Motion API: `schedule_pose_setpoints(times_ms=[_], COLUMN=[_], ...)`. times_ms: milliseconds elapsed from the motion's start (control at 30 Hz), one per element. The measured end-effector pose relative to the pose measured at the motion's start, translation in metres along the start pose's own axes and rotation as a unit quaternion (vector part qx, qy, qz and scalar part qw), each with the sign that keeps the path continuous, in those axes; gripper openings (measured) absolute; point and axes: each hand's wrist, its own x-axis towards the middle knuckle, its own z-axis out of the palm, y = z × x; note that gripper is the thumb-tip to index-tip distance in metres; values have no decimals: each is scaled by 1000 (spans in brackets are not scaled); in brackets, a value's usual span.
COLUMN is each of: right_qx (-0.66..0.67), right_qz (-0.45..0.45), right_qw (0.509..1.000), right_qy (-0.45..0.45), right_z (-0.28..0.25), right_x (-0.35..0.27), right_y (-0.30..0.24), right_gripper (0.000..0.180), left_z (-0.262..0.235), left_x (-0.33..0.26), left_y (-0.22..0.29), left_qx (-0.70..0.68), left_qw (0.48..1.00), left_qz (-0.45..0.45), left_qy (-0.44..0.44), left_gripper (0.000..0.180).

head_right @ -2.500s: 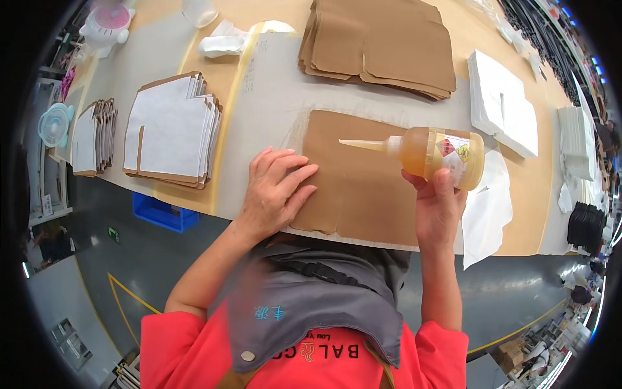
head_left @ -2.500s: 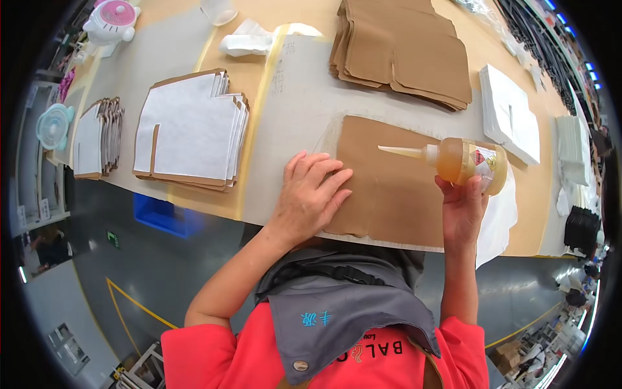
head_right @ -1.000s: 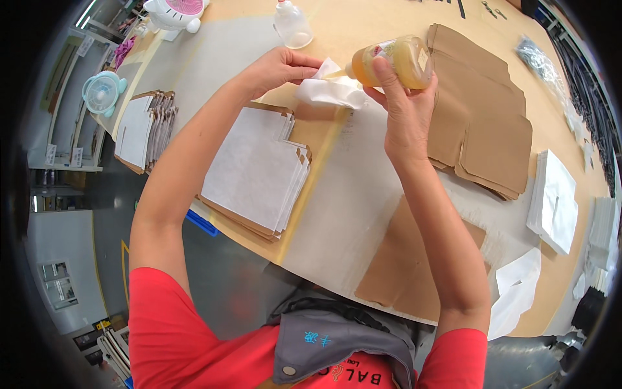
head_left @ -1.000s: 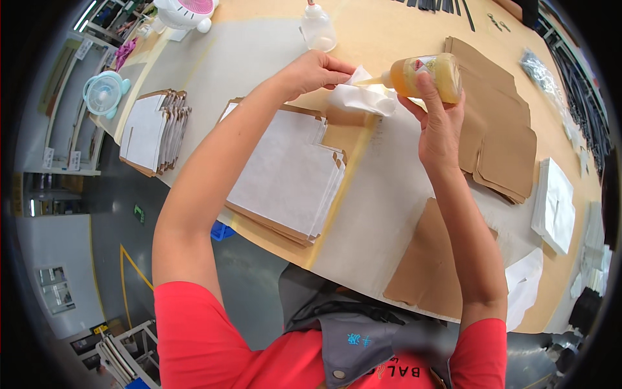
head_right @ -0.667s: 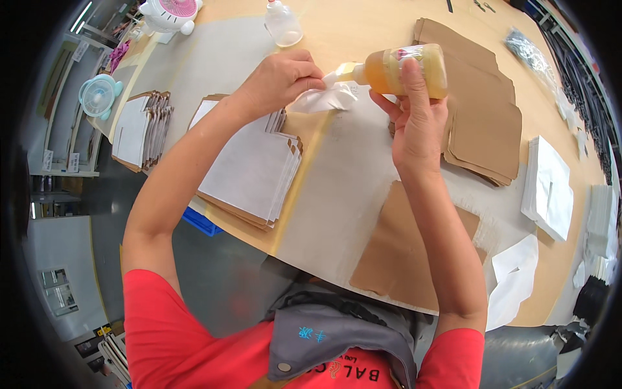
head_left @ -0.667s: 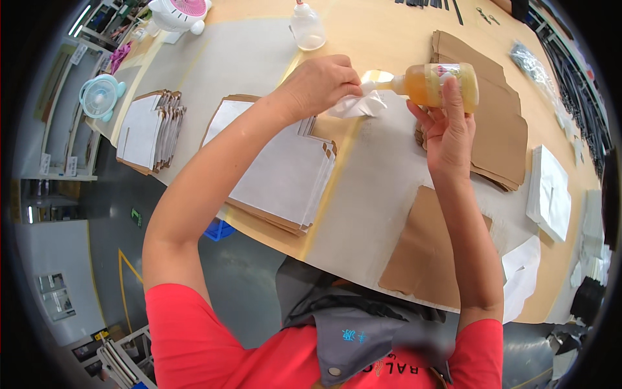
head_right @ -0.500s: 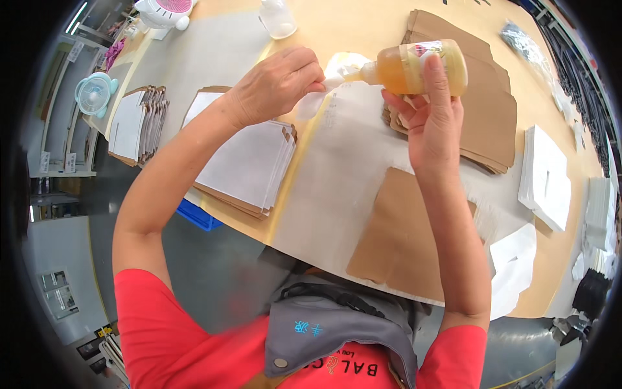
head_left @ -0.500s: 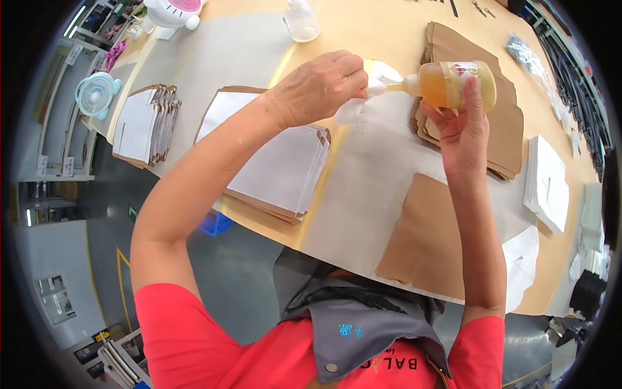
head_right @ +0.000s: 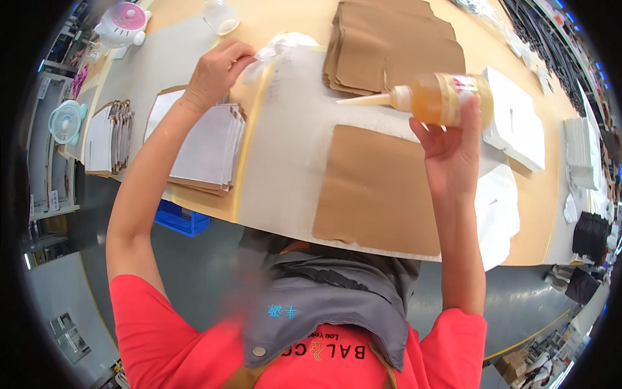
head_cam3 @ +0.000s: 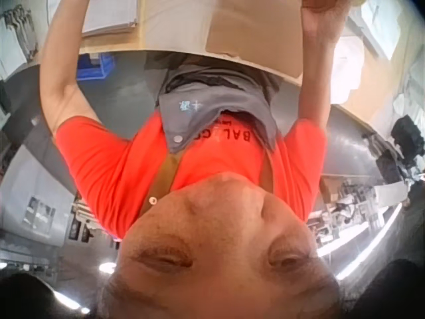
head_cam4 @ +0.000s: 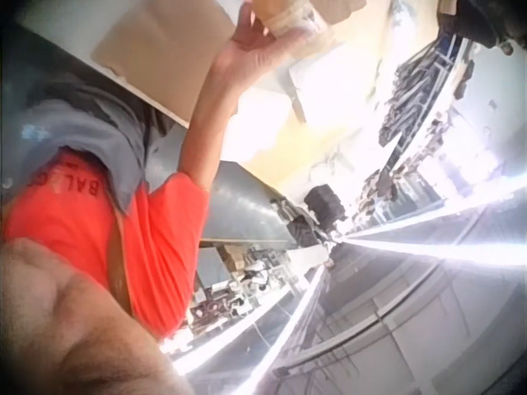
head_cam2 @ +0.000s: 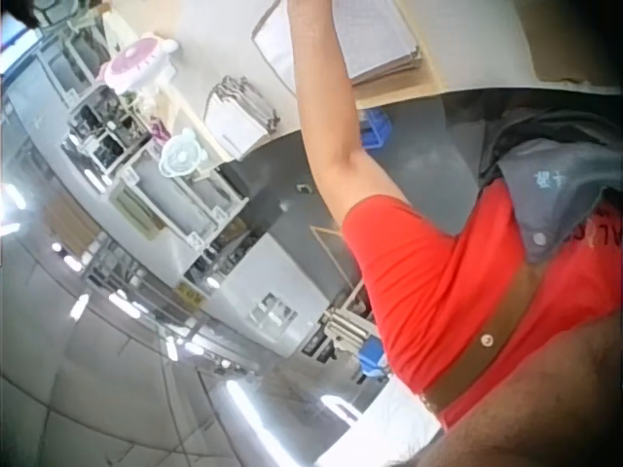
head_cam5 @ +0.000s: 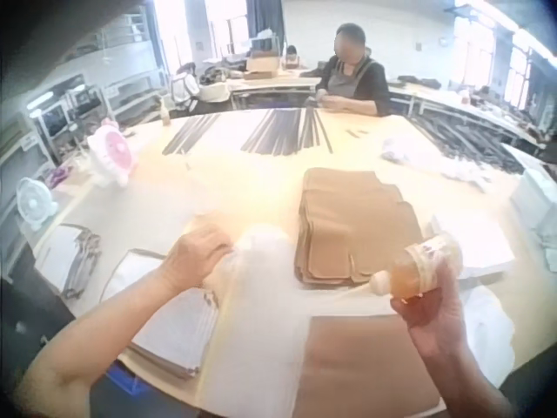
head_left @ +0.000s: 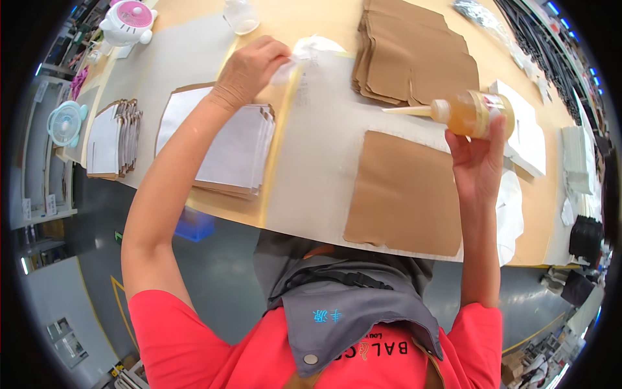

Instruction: The person applies glue from a squeeze bottle onto brown cardboard pieces and then places white paper inserts on top. They smooth the paper down and stack the finished units on the table.

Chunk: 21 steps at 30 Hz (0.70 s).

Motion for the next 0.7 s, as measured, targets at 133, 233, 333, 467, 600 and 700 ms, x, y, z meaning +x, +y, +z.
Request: schedule_pose_setpoints(times_ms=[133,233,333,467,600,700], right_qx=[5,-50,-163,-278,-340,-377], right_qz=[-30,-80,-146,-206,-247,-285], right_qw=[1000,995,976,938,905,872], right_qy=[-2,1,13,-15,-71,-130], right_z=[-44,-55,-65,-36,-38,-45], right_x=[-44,-73,-81,-73,-60,-49], right_y=[-7,-5,13,32,51,59], right_gripper=[50,63,85,116,114,112], left_z=[3,-13,-7,21,38,39], left_x=[-8,-21,-76,-133,-144,-144], left_y=[-4,53,138,179,181,179], left_qx=[42,62,-68,-117,-173,-186], left_qw=[994,988,993,986,969,962], left_qz=[-101,-92,-84,-115,-165,-185], left_qy=[18,109,57,12,68,76], left_gripper=[17,27,29,29,29,28])
